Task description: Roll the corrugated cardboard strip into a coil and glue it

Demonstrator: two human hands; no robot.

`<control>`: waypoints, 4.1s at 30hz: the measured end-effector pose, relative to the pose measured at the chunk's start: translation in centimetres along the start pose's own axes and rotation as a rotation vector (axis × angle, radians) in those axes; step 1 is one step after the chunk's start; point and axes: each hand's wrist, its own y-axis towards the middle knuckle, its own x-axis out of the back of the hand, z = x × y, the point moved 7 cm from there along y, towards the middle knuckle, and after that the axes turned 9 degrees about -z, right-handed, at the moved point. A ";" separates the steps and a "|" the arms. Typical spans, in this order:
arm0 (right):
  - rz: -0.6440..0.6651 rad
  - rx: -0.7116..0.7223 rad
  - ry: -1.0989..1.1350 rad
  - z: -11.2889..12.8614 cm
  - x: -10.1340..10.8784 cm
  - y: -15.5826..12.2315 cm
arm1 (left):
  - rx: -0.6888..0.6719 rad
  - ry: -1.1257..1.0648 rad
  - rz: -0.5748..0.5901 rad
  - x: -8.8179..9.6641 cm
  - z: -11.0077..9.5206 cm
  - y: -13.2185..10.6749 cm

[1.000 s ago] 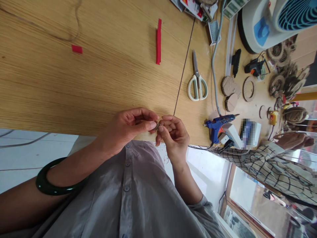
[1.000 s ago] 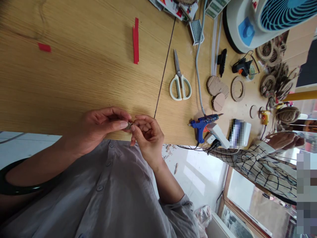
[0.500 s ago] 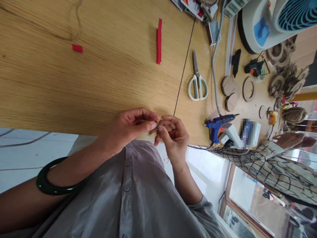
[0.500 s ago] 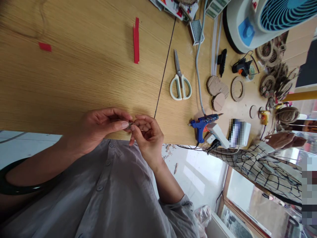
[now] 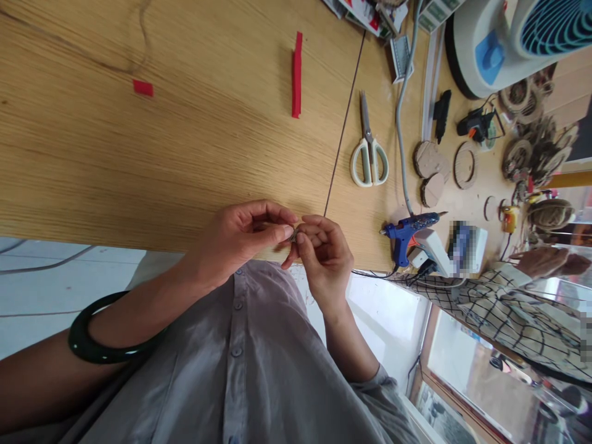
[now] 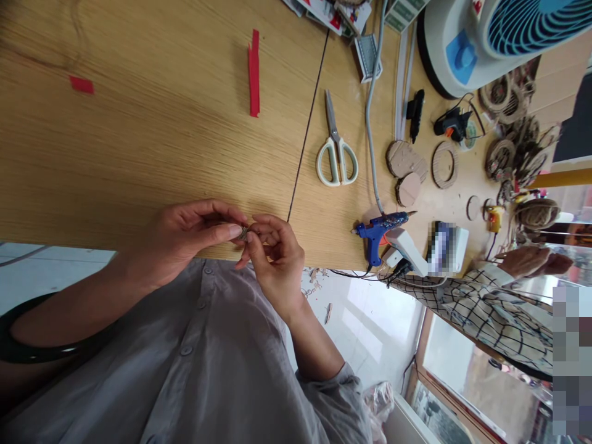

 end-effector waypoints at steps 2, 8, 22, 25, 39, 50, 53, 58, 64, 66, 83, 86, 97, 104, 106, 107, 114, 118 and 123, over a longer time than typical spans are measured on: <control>0.002 0.000 -0.010 0.0 0.0 0.0 | 0.004 0.007 0.008 0.0 0.1 0.0; 0.005 0.029 -0.031 -0.1 0.2 -0.2 | 0.007 0.000 0.032 -0.3 0.0 0.1; 0.017 0.062 -0.036 -0.5 0.2 -0.4 | -0.012 0.077 0.018 0.0 -0.1 0.0; 0.018 0.061 -0.026 -0.1 0.2 -0.5 | -0.020 0.071 0.019 0.1 0.0 0.1; 0.077 -0.134 0.040 -0.2 0.0 0.2 | 0.114 -0.123 0.017 0.2 0.2 0.4; 0.074 -0.130 0.155 -0.6 -0.4 0.8 | 0.015 0.004 0.025 0.1 -0.9 0.7; 0.082 -0.119 0.161 -0.6 -0.3 1.0 | -0.022 0.040 0.034 0.2 -1.2 0.9; 0.099 -0.087 0.140 -0.3 -0.4 1.6 | -0.029 0.057 0.038 0.0 -1.8 1.1; 0.106 -0.044 0.134 0.9 -0.6 3.5 | -0.044 0.027 0.095 -1.0 -3.1 1.5; 0.110 -0.031 0.123 1.4 -0.6 4.7 | -0.047 -0.004 0.085 -1.1 -3.5 2.1; 0.116 -0.105 0.298 3.2 -3.9 15.6 | -0.145 -0.094 0.173 -3.0 -7.9 9.0; 0.121 -0.107 0.313 3.0 -4.2 16.3 | -0.194 -0.071 0.116 -2.8 -8.3 9.5; 0.099 -0.136 0.319 1.3 -4.2 16.7 | -0.198 -0.085 -0.011 -1.3 -6.5 11.2; 0.103 -0.182 0.298 1.2 -3.7 16.4 | -0.158 -0.154 0.036 -1.6 -6.6 10.6; 0.105 -0.182 0.291 1.2 -3.7 16.2 | -0.133 -0.157 0.025 -1.6 -6.5 10.6; 0.108 -0.178 0.284 1.1 -3.7 16.2 | -0.121 -0.154 0.015 -1.5 -6.5 10.6; 0.153 -0.132 0.232 1.3 -3.8 15.7 | -0.080 -0.171 -0.033 -1.3 -6.4 10.8; 0.179 -0.127 0.225 1.4 -3.9 15.5 | -0.096 -0.160 0.026 -1.5 -6.4 10.6; 0.194 -0.118 0.196 1.5 -4.0 15.4 | -0.112 -0.134 0.026 -1.2 -6.4 10.6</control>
